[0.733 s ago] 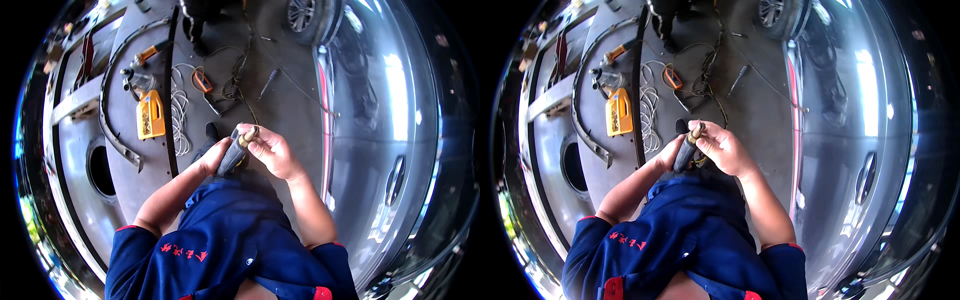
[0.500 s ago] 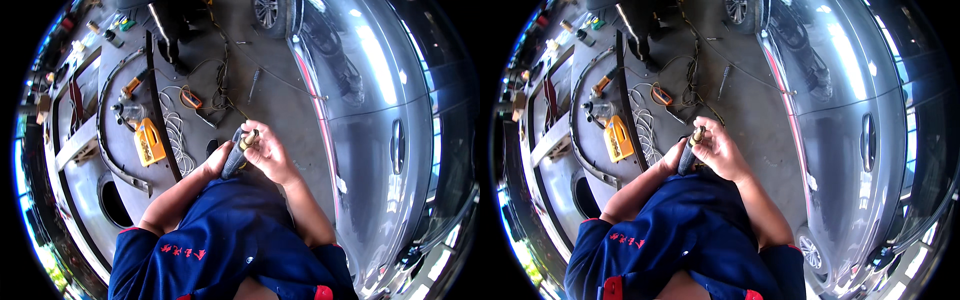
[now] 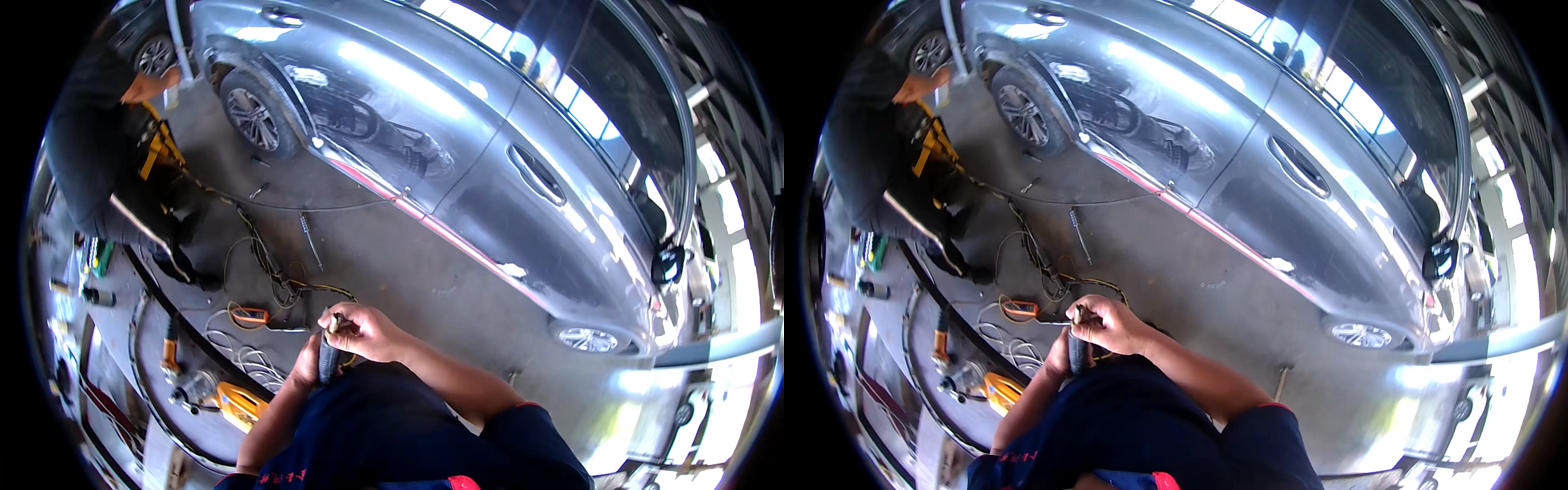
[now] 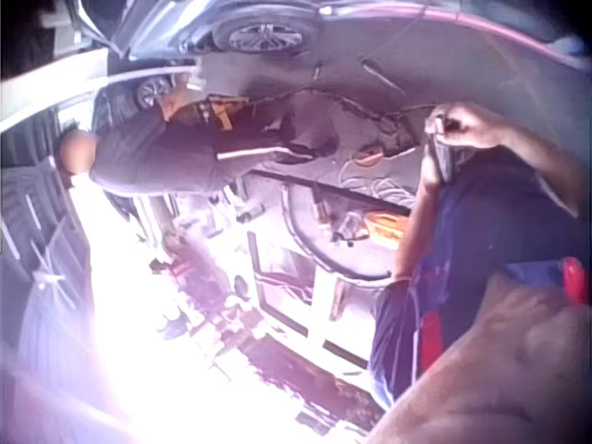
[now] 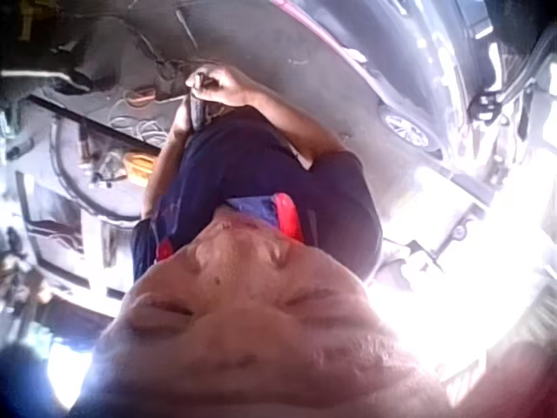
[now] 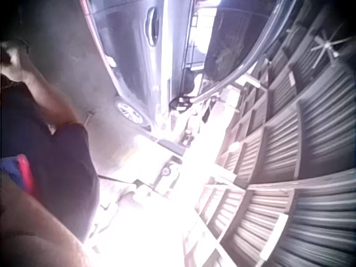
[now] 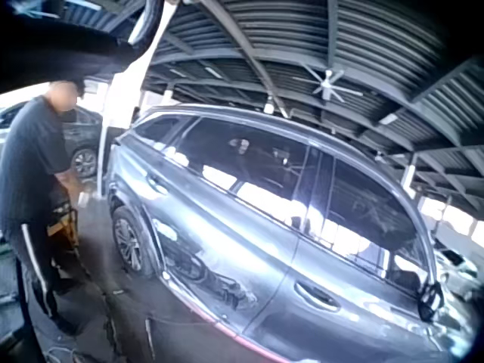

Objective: The person uses a power sander on a car door, then applies a spot welder and puller tool to several locations on the door to address dents, and finally prepares a handheld tool with small metal components from a yellow box.

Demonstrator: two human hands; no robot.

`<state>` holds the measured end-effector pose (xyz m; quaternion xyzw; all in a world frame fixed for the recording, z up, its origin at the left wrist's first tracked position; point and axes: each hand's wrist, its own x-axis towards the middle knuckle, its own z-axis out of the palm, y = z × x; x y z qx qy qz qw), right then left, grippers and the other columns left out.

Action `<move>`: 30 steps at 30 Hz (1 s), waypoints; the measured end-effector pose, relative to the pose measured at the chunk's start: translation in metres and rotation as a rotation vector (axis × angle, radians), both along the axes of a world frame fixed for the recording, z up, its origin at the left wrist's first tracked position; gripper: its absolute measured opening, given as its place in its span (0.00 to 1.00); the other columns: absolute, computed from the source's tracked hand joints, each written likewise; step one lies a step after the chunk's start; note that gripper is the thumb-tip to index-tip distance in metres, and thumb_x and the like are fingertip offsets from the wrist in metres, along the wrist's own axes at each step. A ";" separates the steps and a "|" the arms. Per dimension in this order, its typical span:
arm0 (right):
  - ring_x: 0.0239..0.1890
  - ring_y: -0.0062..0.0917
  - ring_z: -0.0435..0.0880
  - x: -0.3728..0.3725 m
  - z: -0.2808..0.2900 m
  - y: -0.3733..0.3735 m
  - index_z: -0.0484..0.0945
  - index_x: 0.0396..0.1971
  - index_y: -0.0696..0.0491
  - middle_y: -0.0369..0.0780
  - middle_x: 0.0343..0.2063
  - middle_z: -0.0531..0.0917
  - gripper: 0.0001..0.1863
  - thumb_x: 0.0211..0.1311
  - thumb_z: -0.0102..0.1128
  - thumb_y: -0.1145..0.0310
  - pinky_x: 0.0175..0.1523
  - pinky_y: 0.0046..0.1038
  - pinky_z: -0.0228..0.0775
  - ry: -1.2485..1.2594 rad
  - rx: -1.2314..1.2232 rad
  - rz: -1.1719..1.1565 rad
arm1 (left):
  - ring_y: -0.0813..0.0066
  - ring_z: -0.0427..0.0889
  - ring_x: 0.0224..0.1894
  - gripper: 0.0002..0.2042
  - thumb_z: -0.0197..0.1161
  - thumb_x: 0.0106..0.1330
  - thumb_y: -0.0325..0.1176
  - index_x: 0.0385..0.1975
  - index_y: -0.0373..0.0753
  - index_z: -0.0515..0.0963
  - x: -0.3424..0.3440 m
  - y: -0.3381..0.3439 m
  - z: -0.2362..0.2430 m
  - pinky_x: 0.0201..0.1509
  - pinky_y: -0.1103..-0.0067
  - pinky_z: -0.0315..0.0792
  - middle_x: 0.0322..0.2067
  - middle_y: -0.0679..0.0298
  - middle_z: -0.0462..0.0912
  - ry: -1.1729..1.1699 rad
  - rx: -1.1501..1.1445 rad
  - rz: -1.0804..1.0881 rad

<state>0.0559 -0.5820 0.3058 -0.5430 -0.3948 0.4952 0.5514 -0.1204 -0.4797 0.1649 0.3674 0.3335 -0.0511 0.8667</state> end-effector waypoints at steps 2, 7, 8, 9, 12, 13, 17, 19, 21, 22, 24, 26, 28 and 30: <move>0.43 0.14 0.78 -0.007 -0.002 -0.007 0.77 0.48 0.56 0.33 0.41 0.79 0.13 0.67 0.67 0.72 0.50 0.22 0.74 -0.060 0.026 -0.174 | 0.62 0.81 0.19 0.32 0.35 0.75 0.61 0.43 0.37 0.77 0.011 0.004 0.010 0.23 0.72 0.78 0.22 0.57 0.81 -0.049 0.089 -0.092; 0.41 0.12 0.78 -0.005 -0.008 -0.015 0.77 0.51 0.55 0.30 0.38 0.79 0.15 0.68 0.66 0.71 0.48 0.19 0.73 0.046 -0.028 -0.344 | 0.68 0.82 0.22 0.25 0.44 0.75 0.54 0.46 0.37 0.77 0.036 0.026 0.021 0.25 0.75 0.78 0.25 0.59 0.81 0.062 0.000 -0.182; 0.41 0.12 0.78 0.002 -0.008 -0.014 0.77 0.51 0.55 0.30 0.38 0.79 0.15 0.68 0.66 0.71 0.48 0.19 0.73 0.051 -0.029 -0.346 | 0.69 0.82 0.26 0.23 0.45 0.73 0.53 0.45 0.38 0.77 0.043 0.031 0.025 0.27 0.75 0.79 0.29 0.60 0.82 -0.013 0.140 -0.298; 0.41 0.12 0.79 0.011 -0.006 -0.013 0.77 0.52 0.56 0.30 0.39 0.79 0.15 0.69 0.65 0.71 0.48 0.19 0.73 0.128 0.009 -0.338 | 0.70 0.83 0.30 0.22 0.47 0.72 0.53 0.44 0.39 0.77 0.051 0.035 0.029 0.29 0.74 0.79 0.34 0.60 0.82 -0.089 0.279 -0.410; 0.44 0.14 0.80 0.044 -0.010 -0.016 0.76 0.55 0.57 0.33 0.43 0.79 0.15 0.72 0.61 0.72 0.50 0.21 0.75 0.149 0.068 -0.272 | 0.70 0.82 0.29 0.22 0.45 0.72 0.53 0.43 0.39 0.77 0.086 0.039 0.047 0.29 0.74 0.79 0.33 0.59 0.82 -0.012 0.152 -0.409; 0.46 0.16 0.80 0.055 -0.005 -0.009 0.76 0.55 0.57 0.34 0.45 0.79 0.15 0.72 0.61 0.71 0.52 0.22 0.75 0.099 0.044 -0.222 | 0.70 0.83 0.28 0.23 0.44 0.74 0.53 0.44 0.39 0.77 0.087 0.046 0.033 0.28 0.74 0.79 0.32 0.58 0.82 -0.031 0.119 -0.402; 0.48 0.18 0.81 0.083 -0.014 0.008 0.76 0.51 0.57 0.36 0.47 0.79 0.12 0.72 0.61 0.70 0.54 0.24 0.75 -0.010 0.053 -0.236 | 0.70 0.82 0.29 0.22 0.45 0.74 0.52 0.43 0.37 0.76 0.105 0.045 0.018 0.26 0.73 0.80 0.32 0.59 0.82 0.040 -0.173 -0.193; 0.48 0.19 0.81 0.096 -0.020 0.013 0.76 0.47 0.58 0.37 0.46 0.79 0.11 0.71 0.62 0.70 0.54 0.25 0.76 -0.016 0.025 -0.265 | 0.68 0.82 0.24 0.24 0.43 0.74 0.53 0.42 0.36 0.77 0.114 0.037 0.017 0.24 0.74 0.78 0.28 0.58 0.82 0.108 -0.029 -0.108; 0.48 0.19 0.81 0.111 -0.021 0.013 0.75 0.47 0.58 0.37 0.46 0.79 0.11 0.71 0.62 0.70 0.55 0.25 0.76 0.004 0.010 -0.239 | 0.67 0.82 0.20 0.26 0.42 0.74 0.52 0.41 0.34 0.79 0.126 0.029 0.005 0.21 0.76 0.77 0.24 0.57 0.83 0.192 0.069 0.038; 0.48 0.19 0.81 0.115 -0.022 0.017 0.75 0.47 0.58 0.37 0.46 0.79 0.10 0.71 0.62 0.71 0.55 0.25 0.76 0.035 0.003 -0.218 | 0.67 0.82 0.20 0.26 0.42 0.74 0.52 0.41 0.34 0.79 0.119 0.030 -0.016 0.21 0.76 0.77 0.24 0.57 0.83 0.201 0.074 0.068; 0.48 0.19 0.81 0.125 -0.030 0.020 0.76 0.45 0.58 0.37 0.45 0.79 0.09 0.71 0.62 0.71 0.54 0.25 0.76 0.034 -0.009 -0.202 | 0.67 0.81 0.19 0.25 0.41 0.75 0.51 0.41 0.34 0.79 0.120 0.021 -0.032 0.21 0.76 0.77 0.25 0.58 0.83 0.216 0.215 0.200; 0.41 0.24 0.84 0.136 -0.031 0.024 0.77 0.40 0.59 0.40 0.38 0.81 0.11 0.68 0.66 0.67 0.47 0.28 0.79 0.014 -0.059 -0.191 | 0.67 0.81 0.19 0.26 0.39 0.76 0.51 0.43 0.34 0.77 0.127 0.012 -0.027 0.20 0.75 0.77 0.25 0.58 0.81 0.214 0.254 0.298; 0.39 0.24 0.84 0.139 -0.041 0.026 0.77 0.39 0.59 0.40 0.36 0.81 0.11 0.67 0.66 0.67 0.46 0.28 0.79 0.012 -0.025 -0.165 | 0.70 0.79 0.37 0.21 0.45 0.74 0.47 0.45 0.35 0.78 0.118 0.007 -0.034 0.39 0.72 0.77 0.37 0.58 0.80 0.264 0.198 0.302; 0.38 0.24 0.85 0.141 -0.034 0.030 0.78 0.38 0.59 0.40 0.35 0.82 0.11 0.67 0.66 0.67 0.46 0.28 0.78 0.015 -0.046 -0.101 | 0.67 0.80 0.27 0.24 0.41 0.76 0.50 0.44 0.35 0.76 0.115 0.000 -0.037 0.30 0.72 0.78 0.31 0.58 0.80 0.257 0.210 0.336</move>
